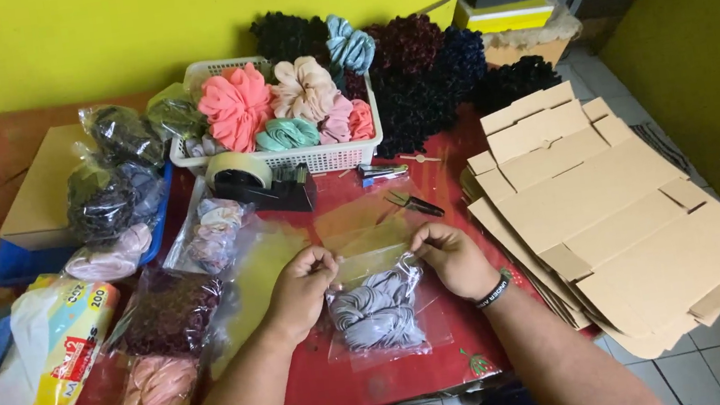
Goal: The person places a scrunchie into a plastic bag, seals the bag by hand, and sets the packaged item on the work table.
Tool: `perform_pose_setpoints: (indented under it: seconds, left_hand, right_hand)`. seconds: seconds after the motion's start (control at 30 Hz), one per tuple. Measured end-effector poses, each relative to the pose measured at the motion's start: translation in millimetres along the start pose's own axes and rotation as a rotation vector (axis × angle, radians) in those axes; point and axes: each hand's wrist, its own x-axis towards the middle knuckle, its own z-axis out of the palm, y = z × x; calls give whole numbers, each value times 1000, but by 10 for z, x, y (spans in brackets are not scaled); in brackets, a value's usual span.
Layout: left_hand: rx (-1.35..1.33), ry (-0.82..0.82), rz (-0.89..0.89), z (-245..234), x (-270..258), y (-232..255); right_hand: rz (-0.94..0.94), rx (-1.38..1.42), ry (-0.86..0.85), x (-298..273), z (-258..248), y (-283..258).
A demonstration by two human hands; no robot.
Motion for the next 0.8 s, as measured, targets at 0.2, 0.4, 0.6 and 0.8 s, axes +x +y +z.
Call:
perform_pose_setpoints:
  seconds: [0.2, 0.4, 0.6, 0.8]
  left_hand:
    - [-101, -113, -233, -9, -86, 85]
    - [440, -77, -30, 36, -128, 116]
    - [571, 24, 55, 87, -183, 336]
    - [521, 83, 124, 58, -173, 284]
  right_hand:
    - [-283, -100, -91, -70, 21, -429]
    - [-240, -294, -61, -99, 52, -426]
    - [227, -100, 35, -106, 113, -421]
    - [200, 24, -35, -136, 39, -357]
